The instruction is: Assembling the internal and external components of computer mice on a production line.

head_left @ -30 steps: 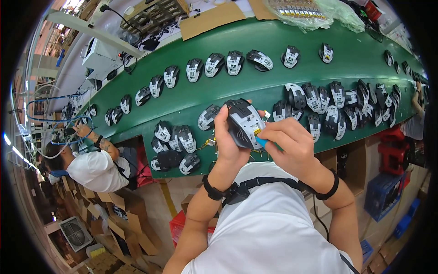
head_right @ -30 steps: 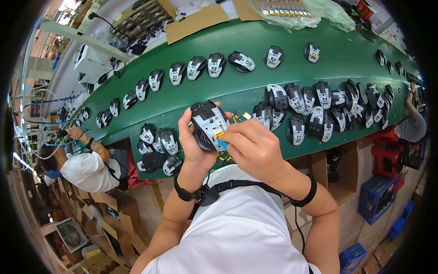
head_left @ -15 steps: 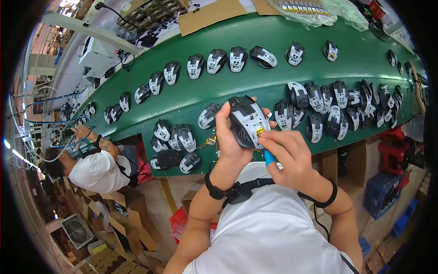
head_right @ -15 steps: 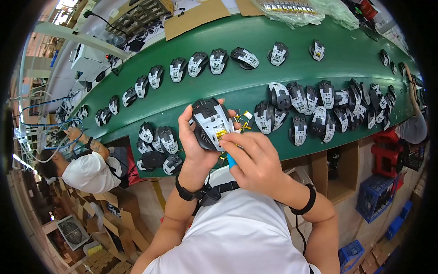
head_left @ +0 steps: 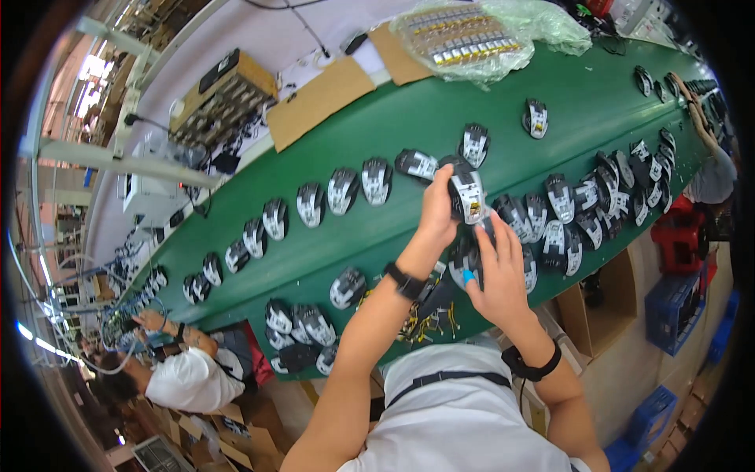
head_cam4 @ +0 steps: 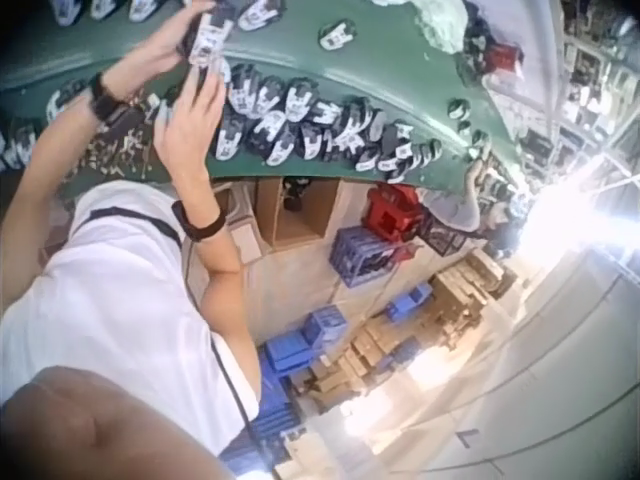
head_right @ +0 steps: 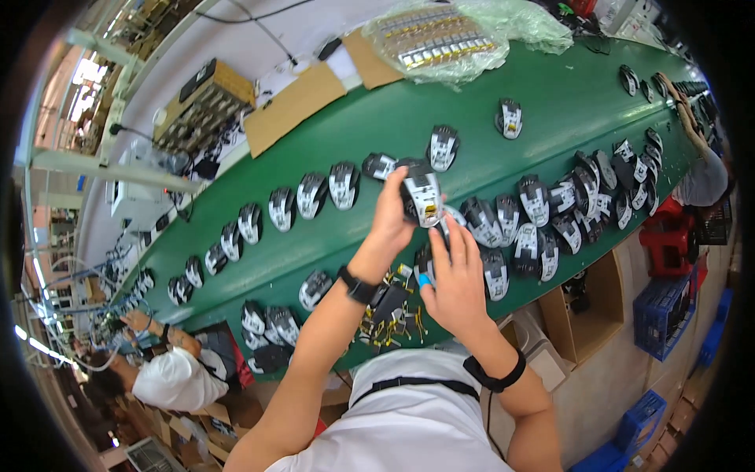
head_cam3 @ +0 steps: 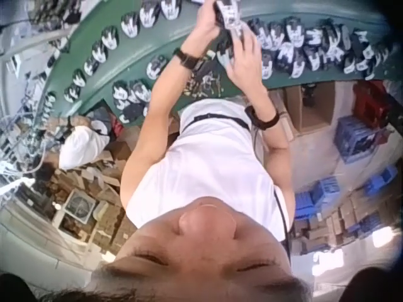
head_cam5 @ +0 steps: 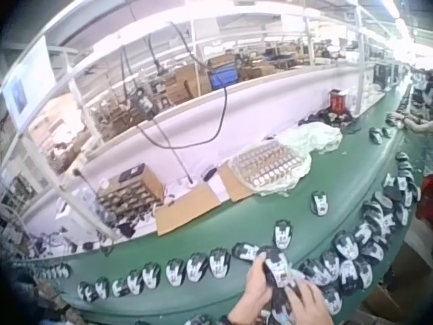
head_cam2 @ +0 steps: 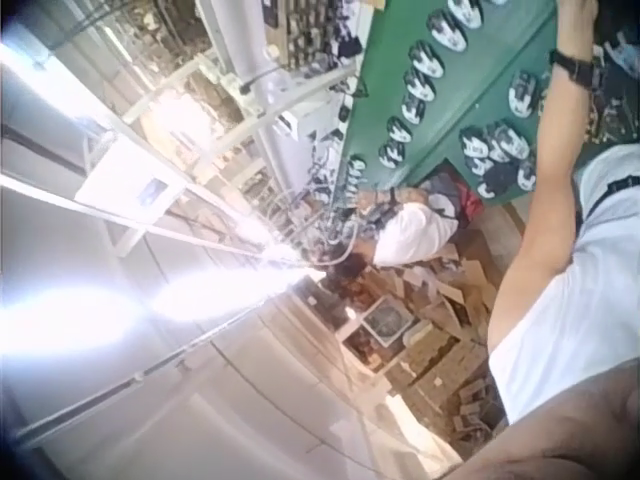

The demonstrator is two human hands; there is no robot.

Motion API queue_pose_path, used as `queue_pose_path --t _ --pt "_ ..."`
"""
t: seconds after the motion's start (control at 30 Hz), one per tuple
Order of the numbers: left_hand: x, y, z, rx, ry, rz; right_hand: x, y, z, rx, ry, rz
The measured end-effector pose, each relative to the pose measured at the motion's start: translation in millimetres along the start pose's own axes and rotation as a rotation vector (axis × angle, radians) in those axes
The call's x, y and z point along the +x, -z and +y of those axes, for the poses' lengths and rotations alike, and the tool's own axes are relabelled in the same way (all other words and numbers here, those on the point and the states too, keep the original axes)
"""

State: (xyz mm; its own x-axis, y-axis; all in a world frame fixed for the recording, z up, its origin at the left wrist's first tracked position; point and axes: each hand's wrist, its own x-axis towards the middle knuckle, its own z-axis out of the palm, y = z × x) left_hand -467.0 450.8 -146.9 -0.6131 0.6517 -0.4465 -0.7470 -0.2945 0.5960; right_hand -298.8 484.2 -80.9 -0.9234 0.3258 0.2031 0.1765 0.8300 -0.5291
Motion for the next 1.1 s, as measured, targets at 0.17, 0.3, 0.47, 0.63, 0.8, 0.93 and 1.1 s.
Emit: queue_pose_path --t 0.17,0.3,0.47,0.63,0.8,0.93,1.1 --pt "151 -2 -36 0.244 -0.039 0.000 -10 3 28 0.133 -0.223 -0.043" --pt "186 -27 -70 1.306 -0.824 0.165 -54 -1 55 0.164 -0.431 -0.075" --pt "175 6 -43 1.938 -0.434 0.553 -88 -10 64 0.150 -0.498 -0.061" --pt "137 44 -40 1.935 -0.614 0.445 -82 -17 28 0.230 -0.345 -0.097" --pt "47 1 42 1.234 -0.660 0.244 -76 -24 -1 0.343 -0.213 -0.124" --pt "-96 15 125 0.453 -0.543 -0.033 -77 -78 -6 0.357 0.044 -0.346" --pt "-295 60 137 0.257 -0.598 0.098 -60 -159 -12 -0.252 0.494 -0.307"
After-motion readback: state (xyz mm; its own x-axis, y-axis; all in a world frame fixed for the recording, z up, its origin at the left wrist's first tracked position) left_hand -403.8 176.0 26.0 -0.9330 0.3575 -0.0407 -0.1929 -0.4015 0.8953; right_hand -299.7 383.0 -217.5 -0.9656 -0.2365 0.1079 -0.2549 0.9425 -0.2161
